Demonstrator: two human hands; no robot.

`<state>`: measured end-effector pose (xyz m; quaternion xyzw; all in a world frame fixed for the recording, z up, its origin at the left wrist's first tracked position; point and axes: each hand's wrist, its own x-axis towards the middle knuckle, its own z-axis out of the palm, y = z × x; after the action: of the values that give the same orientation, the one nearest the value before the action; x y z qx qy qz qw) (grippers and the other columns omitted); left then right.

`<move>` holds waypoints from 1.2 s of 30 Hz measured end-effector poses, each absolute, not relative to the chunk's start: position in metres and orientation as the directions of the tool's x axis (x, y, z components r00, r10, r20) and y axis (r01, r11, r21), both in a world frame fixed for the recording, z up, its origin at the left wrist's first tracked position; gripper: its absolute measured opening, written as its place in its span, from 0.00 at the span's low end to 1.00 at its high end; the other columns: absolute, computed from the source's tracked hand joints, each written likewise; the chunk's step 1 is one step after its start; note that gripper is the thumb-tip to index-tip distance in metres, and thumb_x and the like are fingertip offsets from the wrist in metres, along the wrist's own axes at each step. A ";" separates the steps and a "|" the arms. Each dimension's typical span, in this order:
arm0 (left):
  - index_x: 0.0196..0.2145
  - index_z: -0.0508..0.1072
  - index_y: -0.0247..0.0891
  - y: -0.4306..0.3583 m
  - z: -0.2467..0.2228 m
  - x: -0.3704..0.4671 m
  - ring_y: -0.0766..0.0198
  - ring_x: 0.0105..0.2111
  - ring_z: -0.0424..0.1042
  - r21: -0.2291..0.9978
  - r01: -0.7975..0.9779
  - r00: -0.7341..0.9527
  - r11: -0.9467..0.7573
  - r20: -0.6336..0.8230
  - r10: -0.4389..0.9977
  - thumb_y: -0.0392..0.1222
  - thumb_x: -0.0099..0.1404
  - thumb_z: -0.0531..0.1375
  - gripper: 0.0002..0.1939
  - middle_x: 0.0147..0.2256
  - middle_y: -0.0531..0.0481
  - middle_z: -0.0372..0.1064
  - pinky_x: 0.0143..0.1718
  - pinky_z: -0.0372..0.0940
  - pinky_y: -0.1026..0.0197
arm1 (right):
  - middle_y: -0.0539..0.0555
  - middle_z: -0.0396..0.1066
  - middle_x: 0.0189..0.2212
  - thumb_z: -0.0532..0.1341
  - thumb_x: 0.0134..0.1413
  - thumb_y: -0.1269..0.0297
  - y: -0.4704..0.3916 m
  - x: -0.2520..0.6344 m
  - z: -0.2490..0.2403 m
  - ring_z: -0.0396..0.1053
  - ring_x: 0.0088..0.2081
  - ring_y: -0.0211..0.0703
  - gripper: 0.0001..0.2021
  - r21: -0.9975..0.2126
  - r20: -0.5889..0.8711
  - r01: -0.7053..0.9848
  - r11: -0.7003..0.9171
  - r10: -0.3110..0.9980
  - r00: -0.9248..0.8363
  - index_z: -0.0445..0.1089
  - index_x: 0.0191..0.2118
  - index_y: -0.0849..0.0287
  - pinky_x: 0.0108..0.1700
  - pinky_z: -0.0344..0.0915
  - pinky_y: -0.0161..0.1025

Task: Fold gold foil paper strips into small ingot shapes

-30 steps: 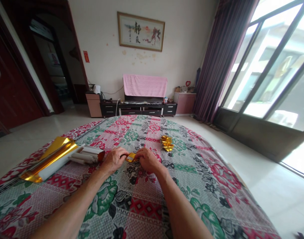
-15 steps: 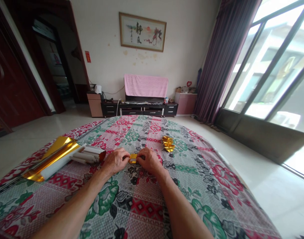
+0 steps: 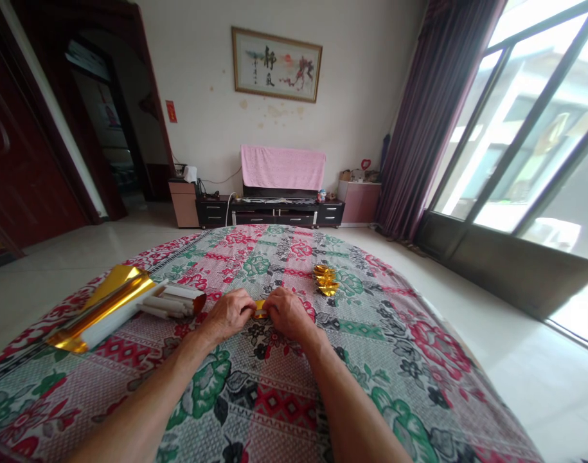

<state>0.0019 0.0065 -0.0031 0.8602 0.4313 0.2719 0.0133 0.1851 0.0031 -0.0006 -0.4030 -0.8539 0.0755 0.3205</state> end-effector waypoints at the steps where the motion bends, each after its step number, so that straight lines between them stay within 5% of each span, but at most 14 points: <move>1: 0.27 0.74 0.38 0.006 -0.003 0.002 0.64 0.32 0.65 0.248 0.729 0.497 -0.638 0.449 0.743 0.32 0.58 0.53 0.10 0.28 0.49 0.66 0.34 0.59 0.63 | 0.52 0.69 0.33 0.54 0.45 0.79 0.003 0.186 0.000 0.66 0.37 0.38 0.13 -0.390 0.477 0.639 0.663 0.739 -0.476 0.73 0.30 0.59 0.41 0.60 0.34; 7: 0.26 0.75 0.38 0.002 0.002 -0.002 0.64 0.31 0.64 0.236 0.688 0.565 -0.686 0.419 0.711 0.31 0.55 0.54 0.10 0.27 0.49 0.64 0.33 0.59 0.64 | 0.51 0.70 0.37 0.56 0.40 0.79 0.004 0.193 0.005 0.66 0.38 0.39 0.16 -0.417 0.400 0.621 0.663 0.748 -0.530 0.74 0.34 0.56 0.43 0.62 0.35; 18: 0.28 0.74 0.39 -0.001 -0.001 -0.003 0.65 0.34 0.65 0.239 0.665 0.558 -0.707 0.469 0.684 0.35 0.62 0.52 0.11 0.28 0.49 0.66 0.36 0.59 0.64 | 0.52 0.71 0.37 0.58 0.48 0.73 0.004 0.199 0.002 0.67 0.39 0.39 0.11 -0.405 0.467 0.567 0.717 0.696 -0.546 0.74 0.36 0.55 0.43 0.63 0.36; 36: 0.33 0.75 0.39 0.003 -0.006 -0.001 0.64 0.33 0.68 0.378 0.678 0.413 -0.630 0.513 0.752 0.36 0.57 0.56 0.08 0.30 0.49 0.70 0.37 0.63 0.64 | 0.51 0.70 0.29 0.55 0.53 0.72 0.001 0.192 0.000 0.66 0.33 0.37 0.07 -0.438 0.516 0.604 0.667 0.736 -0.438 0.72 0.32 0.58 0.38 0.62 0.34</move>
<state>-0.0014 0.0027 -0.0057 0.8387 0.4264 0.3343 0.0555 0.1915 0.0012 0.0004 -0.3973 -0.8428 0.0943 0.3506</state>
